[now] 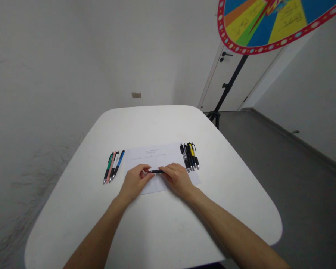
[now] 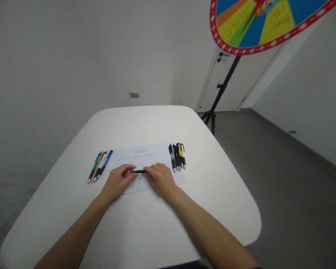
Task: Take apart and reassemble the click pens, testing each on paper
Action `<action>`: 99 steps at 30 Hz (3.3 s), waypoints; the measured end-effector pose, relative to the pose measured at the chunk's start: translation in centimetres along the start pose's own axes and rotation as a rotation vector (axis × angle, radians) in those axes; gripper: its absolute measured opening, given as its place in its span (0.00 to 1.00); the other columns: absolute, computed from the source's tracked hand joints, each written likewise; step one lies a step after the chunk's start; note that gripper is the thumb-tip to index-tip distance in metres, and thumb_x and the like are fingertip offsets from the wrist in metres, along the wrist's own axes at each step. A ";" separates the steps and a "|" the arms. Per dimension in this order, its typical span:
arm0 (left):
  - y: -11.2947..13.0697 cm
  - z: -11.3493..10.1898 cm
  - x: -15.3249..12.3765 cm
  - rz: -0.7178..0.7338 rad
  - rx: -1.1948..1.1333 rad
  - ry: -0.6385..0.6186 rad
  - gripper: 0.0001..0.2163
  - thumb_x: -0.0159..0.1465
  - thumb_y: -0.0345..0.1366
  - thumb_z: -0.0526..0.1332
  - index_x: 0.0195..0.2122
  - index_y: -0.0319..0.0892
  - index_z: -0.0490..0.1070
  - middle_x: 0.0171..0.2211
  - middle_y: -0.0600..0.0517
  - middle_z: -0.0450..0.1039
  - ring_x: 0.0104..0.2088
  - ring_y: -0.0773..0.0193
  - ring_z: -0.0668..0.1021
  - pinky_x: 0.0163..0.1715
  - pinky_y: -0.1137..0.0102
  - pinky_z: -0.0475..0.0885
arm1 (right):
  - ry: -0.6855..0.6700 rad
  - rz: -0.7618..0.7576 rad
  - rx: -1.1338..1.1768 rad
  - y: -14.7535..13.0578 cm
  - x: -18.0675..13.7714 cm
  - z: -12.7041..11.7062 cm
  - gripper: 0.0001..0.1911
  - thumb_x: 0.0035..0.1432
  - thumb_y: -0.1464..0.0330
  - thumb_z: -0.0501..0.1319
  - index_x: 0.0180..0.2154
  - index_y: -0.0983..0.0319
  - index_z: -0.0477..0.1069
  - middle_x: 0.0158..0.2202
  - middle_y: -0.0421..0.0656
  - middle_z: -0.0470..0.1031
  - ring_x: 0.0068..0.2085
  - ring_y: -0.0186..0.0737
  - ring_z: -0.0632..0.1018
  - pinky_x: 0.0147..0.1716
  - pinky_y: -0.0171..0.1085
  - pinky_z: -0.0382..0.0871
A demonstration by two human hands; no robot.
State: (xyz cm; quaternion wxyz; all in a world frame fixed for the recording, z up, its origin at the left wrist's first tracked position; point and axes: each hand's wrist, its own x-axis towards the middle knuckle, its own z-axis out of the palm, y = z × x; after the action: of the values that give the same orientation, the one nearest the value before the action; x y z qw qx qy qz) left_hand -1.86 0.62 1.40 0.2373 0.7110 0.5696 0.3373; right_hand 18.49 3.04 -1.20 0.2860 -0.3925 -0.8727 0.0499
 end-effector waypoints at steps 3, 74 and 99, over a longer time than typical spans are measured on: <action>0.3 0.1 0.0 -0.006 0.082 -0.040 0.13 0.64 0.41 0.54 0.28 0.42 0.73 0.26 0.53 0.74 0.27 0.64 0.73 0.31 0.69 0.66 | 0.014 0.003 -0.011 0.0 0.0 0.0 0.10 0.64 0.70 0.57 0.45 0.59 0.75 0.35 0.44 0.80 0.35 0.40 0.76 0.36 0.38 0.64; -3.2 2.0 -0.6 0.167 0.534 -0.053 0.20 0.66 0.45 0.56 0.57 0.45 0.67 0.63 0.42 0.61 0.65 0.46 0.62 0.62 0.44 0.56 | 0.697 0.903 1.665 2.7 2.0 -2.1 0.15 0.54 0.57 0.58 0.25 0.61 0.74 0.27 0.44 0.76 0.17 0.30 0.62 0.15 0.33 0.61; -3.3 2.0 -0.7 0.177 0.537 -0.056 0.20 0.66 0.45 0.55 0.58 0.45 0.67 0.63 0.42 0.62 0.65 0.46 0.61 0.62 0.45 0.56 | 0.382 0.756 0.683 6.2 3.1 -2.2 0.09 0.46 0.67 0.62 0.20 0.58 0.63 0.16 0.36 0.72 0.18 0.37 0.72 0.19 0.35 0.63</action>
State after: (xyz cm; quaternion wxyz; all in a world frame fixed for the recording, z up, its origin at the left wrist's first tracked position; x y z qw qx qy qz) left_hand -2.63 0.80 -2.45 0.0255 0.8043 0.5676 0.1740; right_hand 22.13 9.22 0.06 0.5131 -0.5658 -0.5372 0.3578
